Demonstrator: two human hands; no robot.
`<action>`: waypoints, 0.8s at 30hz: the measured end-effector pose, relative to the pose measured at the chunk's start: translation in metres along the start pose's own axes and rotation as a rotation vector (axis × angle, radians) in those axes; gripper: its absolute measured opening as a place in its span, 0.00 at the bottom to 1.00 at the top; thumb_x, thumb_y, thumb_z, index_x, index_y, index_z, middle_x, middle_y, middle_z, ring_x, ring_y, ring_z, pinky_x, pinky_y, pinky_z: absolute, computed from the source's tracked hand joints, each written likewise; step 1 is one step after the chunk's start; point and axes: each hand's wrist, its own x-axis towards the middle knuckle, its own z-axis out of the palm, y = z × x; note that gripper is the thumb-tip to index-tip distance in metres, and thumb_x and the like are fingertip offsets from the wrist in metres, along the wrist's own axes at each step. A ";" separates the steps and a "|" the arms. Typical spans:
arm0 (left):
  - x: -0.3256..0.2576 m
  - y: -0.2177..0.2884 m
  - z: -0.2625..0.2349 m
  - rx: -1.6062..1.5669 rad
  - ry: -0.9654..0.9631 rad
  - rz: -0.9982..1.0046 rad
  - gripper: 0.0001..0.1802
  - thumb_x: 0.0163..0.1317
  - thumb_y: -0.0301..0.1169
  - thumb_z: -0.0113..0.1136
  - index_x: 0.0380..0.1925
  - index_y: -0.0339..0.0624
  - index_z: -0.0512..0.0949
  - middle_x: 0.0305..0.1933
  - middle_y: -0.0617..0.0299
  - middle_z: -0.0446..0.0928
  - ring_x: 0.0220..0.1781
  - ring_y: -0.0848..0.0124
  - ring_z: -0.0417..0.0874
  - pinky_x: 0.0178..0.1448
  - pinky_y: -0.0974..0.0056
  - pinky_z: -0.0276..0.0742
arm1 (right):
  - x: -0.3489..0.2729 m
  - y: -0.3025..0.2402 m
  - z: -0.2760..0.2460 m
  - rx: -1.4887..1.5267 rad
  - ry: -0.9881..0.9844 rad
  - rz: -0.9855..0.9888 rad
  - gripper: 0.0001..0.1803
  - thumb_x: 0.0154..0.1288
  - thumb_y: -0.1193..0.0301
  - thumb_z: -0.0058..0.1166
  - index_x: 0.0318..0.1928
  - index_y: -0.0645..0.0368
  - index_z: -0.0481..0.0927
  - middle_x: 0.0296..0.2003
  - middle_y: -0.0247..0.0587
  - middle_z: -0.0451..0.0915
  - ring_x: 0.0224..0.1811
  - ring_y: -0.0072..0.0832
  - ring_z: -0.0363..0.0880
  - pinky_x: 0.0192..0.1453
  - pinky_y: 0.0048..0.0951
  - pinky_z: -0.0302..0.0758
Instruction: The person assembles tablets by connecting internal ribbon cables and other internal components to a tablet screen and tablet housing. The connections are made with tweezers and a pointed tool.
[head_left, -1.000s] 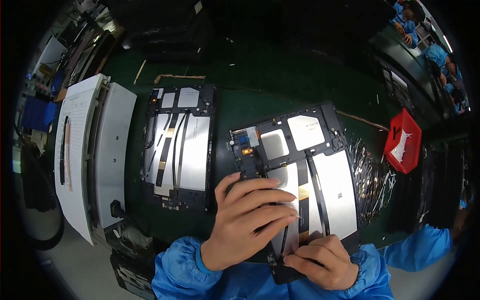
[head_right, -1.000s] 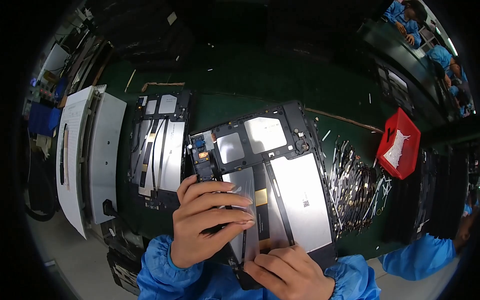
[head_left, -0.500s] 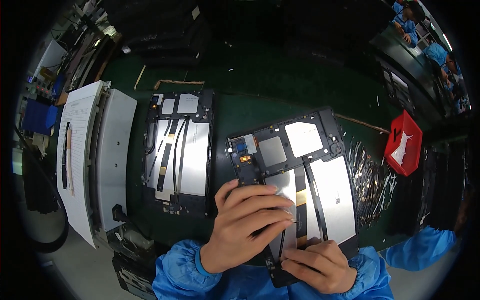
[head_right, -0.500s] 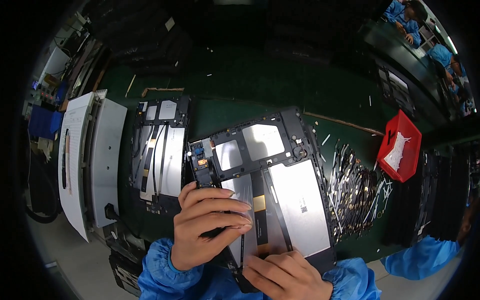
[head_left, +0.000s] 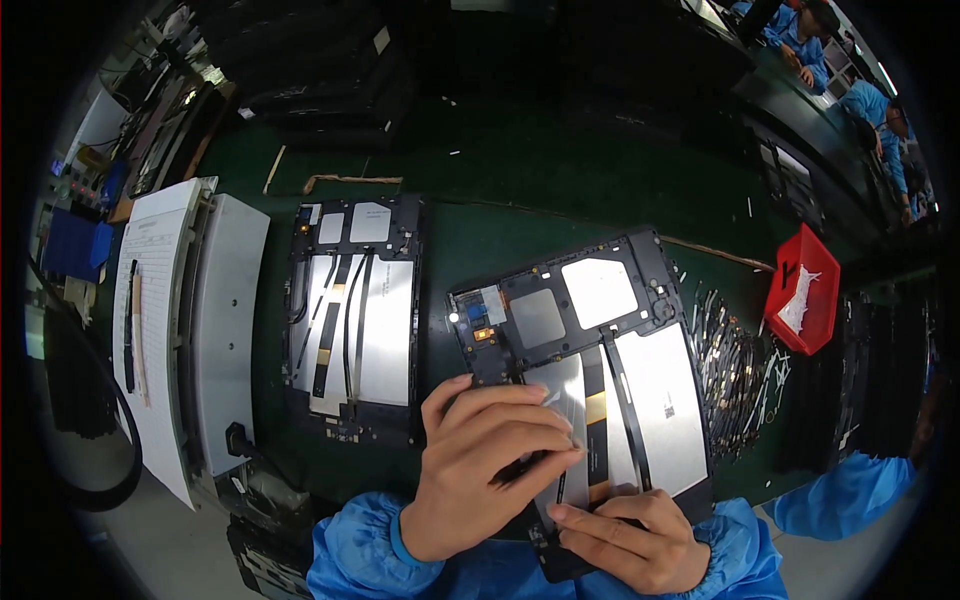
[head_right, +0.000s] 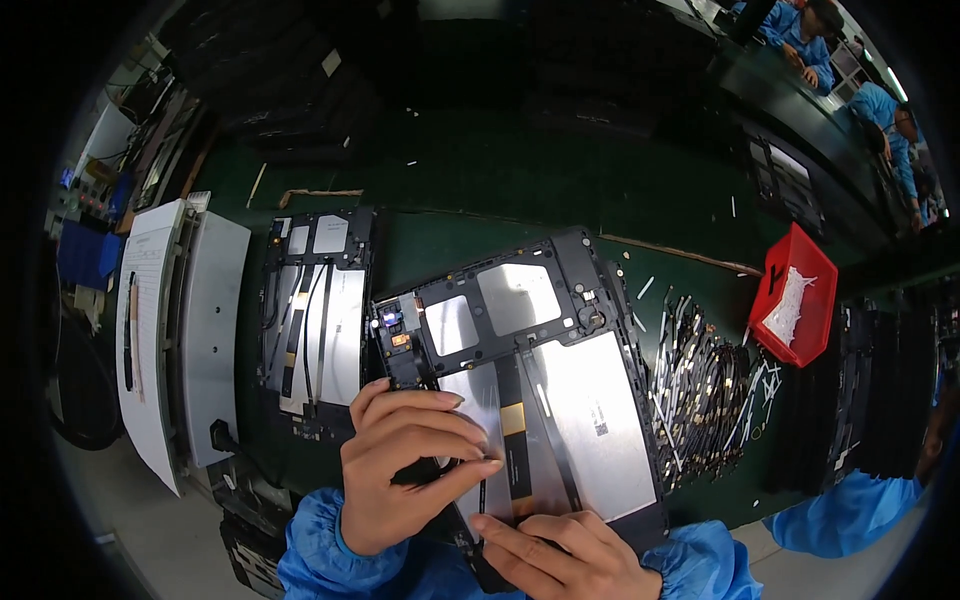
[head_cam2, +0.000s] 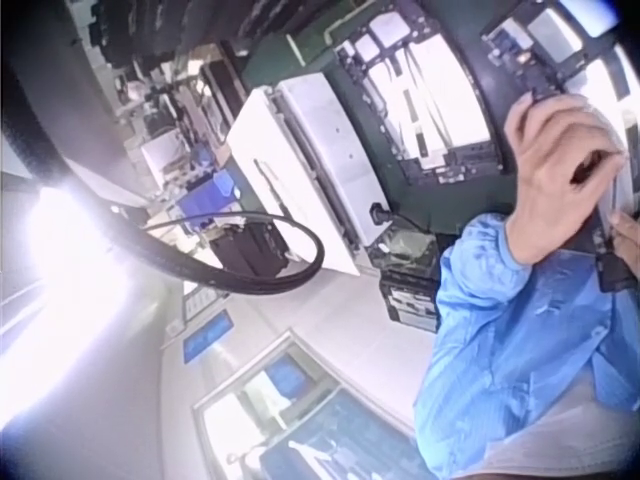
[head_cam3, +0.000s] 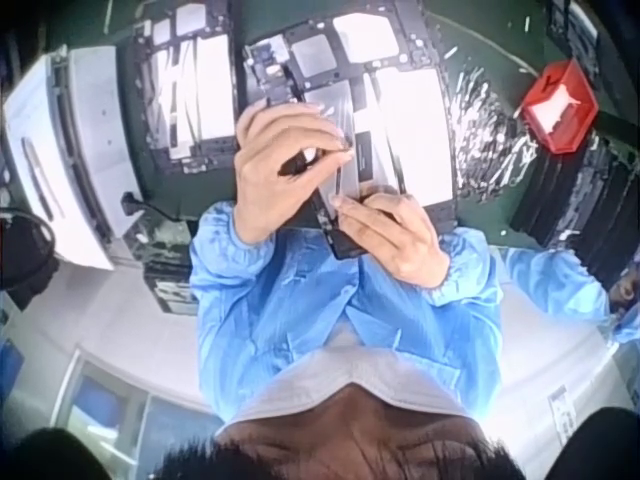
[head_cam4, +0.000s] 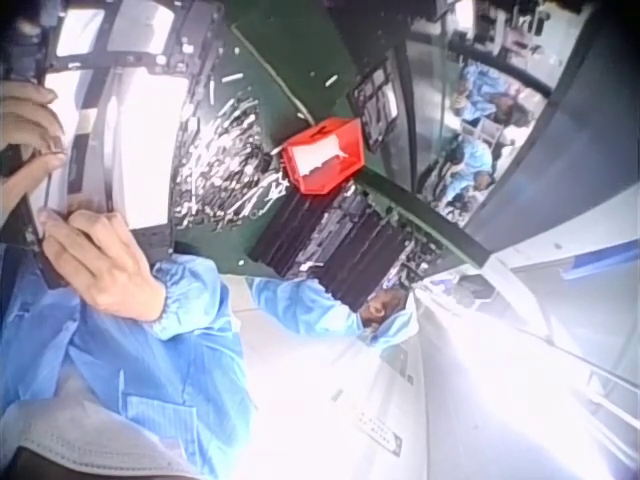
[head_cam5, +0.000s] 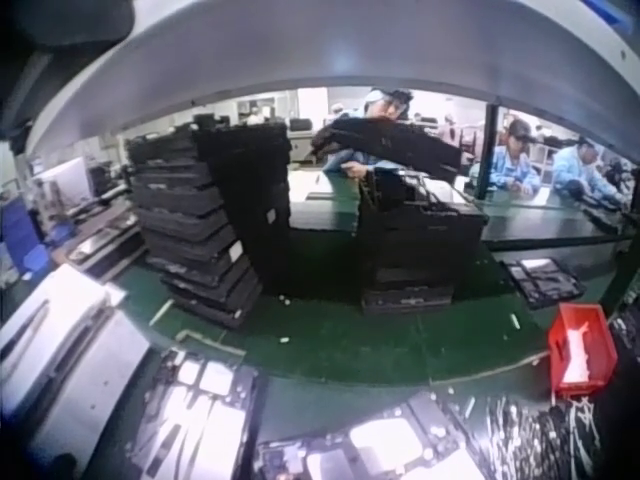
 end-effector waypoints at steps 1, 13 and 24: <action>0.000 -0.001 0.000 0.000 -0.001 -0.001 0.08 0.42 0.33 0.73 0.24 0.50 0.83 0.33 0.71 0.82 0.51 0.73 0.76 0.63 0.59 0.54 | 0.001 -0.001 -0.001 0.009 -0.007 0.015 0.14 0.41 0.77 0.60 0.34 0.64 0.81 0.42 0.41 0.80 0.38 0.28 0.75 0.37 0.26 0.75; -0.033 -0.018 0.005 0.374 0.009 0.212 0.40 0.55 0.72 0.21 0.50 0.71 0.77 0.61 0.63 0.66 0.66 0.61 0.53 0.70 0.53 0.31 | 0.001 -0.004 -0.003 -0.003 -0.031 0.015 0.12 0.41 0.76 0.59 0.31 0.65 0.80 0.43 0.42 0.80 0.39 0.31 0.74 0.40 0.27 0.76; 0.008 -0.009 -0.008 0.217 -0.119 0.052 0.23 0.42 0.42 0.66 0.45 0.64 0.81 0.71 0.44 0.46 0.72 0.38 0.36 0.67 0.36 0.25 | 0.015 -0.009 -0.025 -0.290 0.159 0.447 0.17 0.49 0.70 0.65 0.43 0.50 0.80 0.34 0.42 0.70 0.27 0.30 0.76 0.29 0.23 0.72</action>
